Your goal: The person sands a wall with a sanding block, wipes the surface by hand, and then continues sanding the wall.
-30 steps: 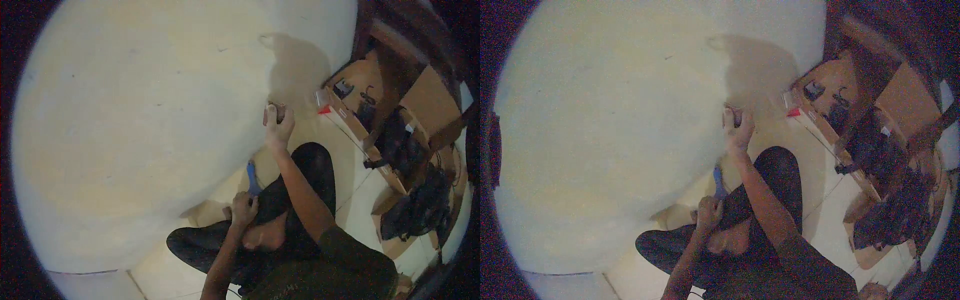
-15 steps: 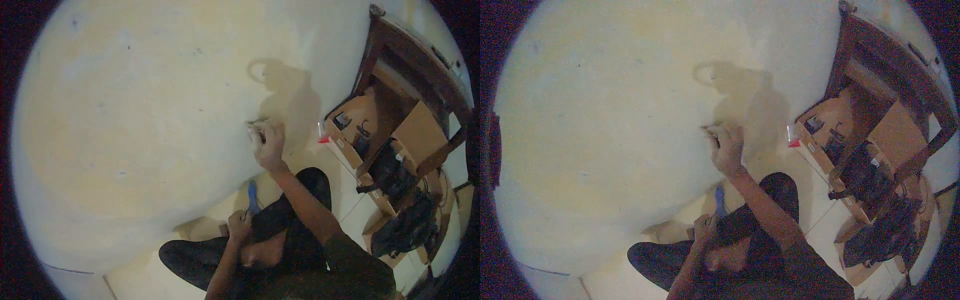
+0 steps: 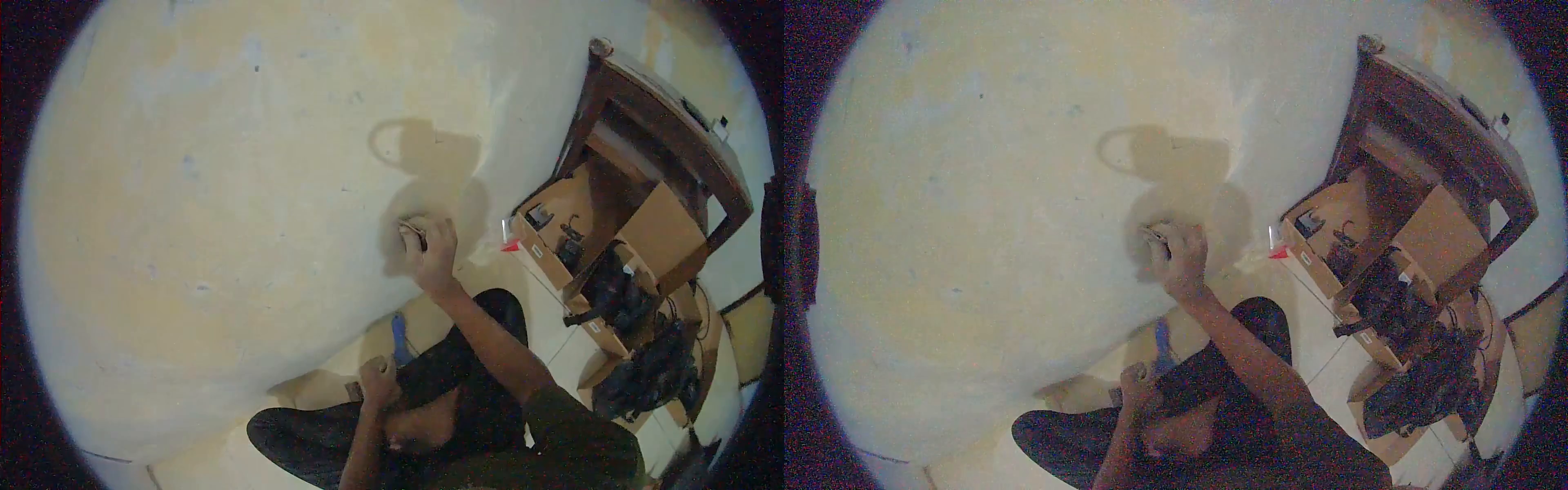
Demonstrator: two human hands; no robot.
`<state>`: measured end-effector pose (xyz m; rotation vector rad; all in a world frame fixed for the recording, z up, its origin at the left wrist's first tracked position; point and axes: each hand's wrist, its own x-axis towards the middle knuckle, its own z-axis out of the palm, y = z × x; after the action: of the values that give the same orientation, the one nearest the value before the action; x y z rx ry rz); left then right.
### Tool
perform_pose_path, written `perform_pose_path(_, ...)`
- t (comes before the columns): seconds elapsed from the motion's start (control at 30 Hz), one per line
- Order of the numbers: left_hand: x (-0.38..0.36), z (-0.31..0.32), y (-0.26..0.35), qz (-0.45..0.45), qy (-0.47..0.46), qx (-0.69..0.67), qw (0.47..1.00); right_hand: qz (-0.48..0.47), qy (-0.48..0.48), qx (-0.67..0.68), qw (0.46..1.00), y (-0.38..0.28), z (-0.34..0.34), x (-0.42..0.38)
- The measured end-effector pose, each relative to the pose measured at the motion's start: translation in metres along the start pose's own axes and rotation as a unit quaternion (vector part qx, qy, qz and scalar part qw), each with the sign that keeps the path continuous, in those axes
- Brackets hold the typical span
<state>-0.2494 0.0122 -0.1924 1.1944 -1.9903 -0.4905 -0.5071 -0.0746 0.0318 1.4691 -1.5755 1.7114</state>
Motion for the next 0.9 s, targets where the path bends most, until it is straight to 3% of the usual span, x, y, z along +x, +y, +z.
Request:
perform_pose_path(0.1,0.002,-0.006,0.008,-0.089,-0.061,-0.098,0.989,-0.012,0.025,0.004,1.000,-0.002,0.004,0.017)
perform_pose_path(0.3,0.007,-0.014,0.016,-0.058,-0.041,-0.020,0.997,-0.012,0.135,0.043,0.990,-0.033,0.003,0.101)
perform_pose_path(0.37,0.002,-0.008,0.002,0.000,-0.021,0.012,1.000,0.018,0.099,0.028,0.995,-0.025,0.007,0.074)
perform_pose_path(0.43,0.000,-0.005,0.003,-0.005,-0.021,0.025,0.999,0.013,0.053,-0.005,0.998,-0.011,0.009,0.027)
perform_pose_path(0.5,0.012,-0.020,0.025,-0.096,-0.041,0.005,0.995,-0.025,0.003,-0.054,0.998,-0.004,0.010,-0.006)
perform_pose_path(0.6,0.017,-0.032,0.043,-0.132,-0.059,-0.045,0.989,-0.084,0.028,-0.007,0.996,-0.018,0.004,0.014)
perform_pose_path(0.7,0.024,-0.046,0.048,0.106,-0.016,0.046,0.993,0.044,0.114,0.018,0.992,-0.048,0.003,0.091)
perform_pose_path(0.77,0.016,-0.029,0.016,0.047,-0.014,-0.107,0.993,0.077,0.121,0.084,0.986,-0.052,0.006,0.096)
perform_pose_path(0.83,0.022,-0.029,-0.002,0.105,0.024,-0.036,0.994,0.094,0.099,0.130,0.982,-0.050,0.012,0.089)
perform_pose_path(0.87,0.035,-0.041,-0.001,0.189,0.058,0.113,0.974,0.095,0.075,0.142,0.982,-0.045,0.016,0.068)
perform_pose_path(0.9,0.051,-0.061,0.014,0.213,0.079,0.155,0.962,0.100,0.052,0.154,0.982,-0.038,0.018,0.046)
